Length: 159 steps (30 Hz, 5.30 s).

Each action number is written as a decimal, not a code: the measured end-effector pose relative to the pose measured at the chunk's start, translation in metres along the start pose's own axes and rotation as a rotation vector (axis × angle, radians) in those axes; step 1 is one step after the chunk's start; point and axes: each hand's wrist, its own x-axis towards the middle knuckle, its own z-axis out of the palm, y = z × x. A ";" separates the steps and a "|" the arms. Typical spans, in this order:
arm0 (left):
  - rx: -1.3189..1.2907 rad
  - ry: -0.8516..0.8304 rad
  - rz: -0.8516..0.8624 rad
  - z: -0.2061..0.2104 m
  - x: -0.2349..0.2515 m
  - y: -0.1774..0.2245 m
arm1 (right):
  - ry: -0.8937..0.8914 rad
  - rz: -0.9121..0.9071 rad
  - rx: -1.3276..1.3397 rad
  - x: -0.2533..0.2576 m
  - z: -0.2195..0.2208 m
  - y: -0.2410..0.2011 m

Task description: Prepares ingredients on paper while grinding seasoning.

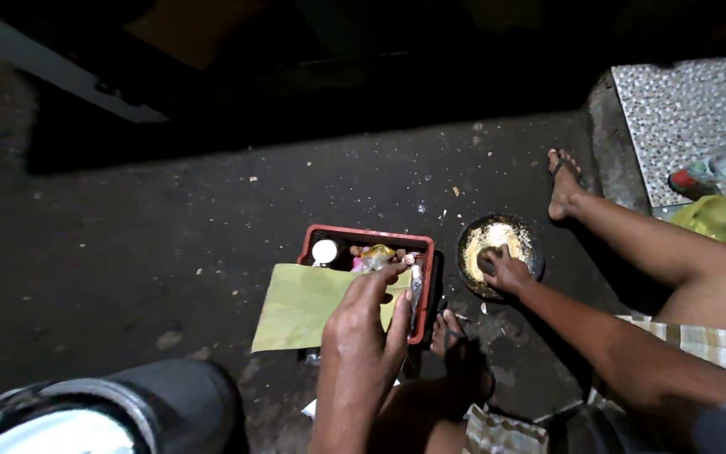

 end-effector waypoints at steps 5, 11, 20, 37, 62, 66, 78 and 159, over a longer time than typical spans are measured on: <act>-0.025 0.005 -0.004 -0.001 -0.003 0.001 | 0.012 0.060 0.489 0.052 -0.056 -0.007; -0.009 0.018 -0.014 -0.004 -0.004 -0.003 | -0.061 -0.001 0.037 0.015 -0.007 -0.026; -0.025 0.008 0.006 -0.001 -0.005 0.001 | 0.093 0.060 0.009 0.035 -0.022 -0.016; -0.030 -0.008 0.006 0.005 -0.004 0.003 | 0.066 0.060 0.419 0.048 -0.073 0.011; -0.013 -0.041 -0.013 0.006 0.001 0.001 | 0.014 -0.022 -0.068 -0.003 0.003 0.003; -0.003 -0.036 0.018 0.008 0.005 0.003 | -0.096 0.024 0.221 0.033 -0.066 -0.010; -0.013 -0.025 -0.011 0.006 0.004 -0.002 | 0.027 -0.006 -0.063 -0.001 -0.004 0.025; -0.134 0.067 0.028 -0.010 -0.024 -0.005 | 0.027 -0.001 -0.179 0.008 0.008 -0.045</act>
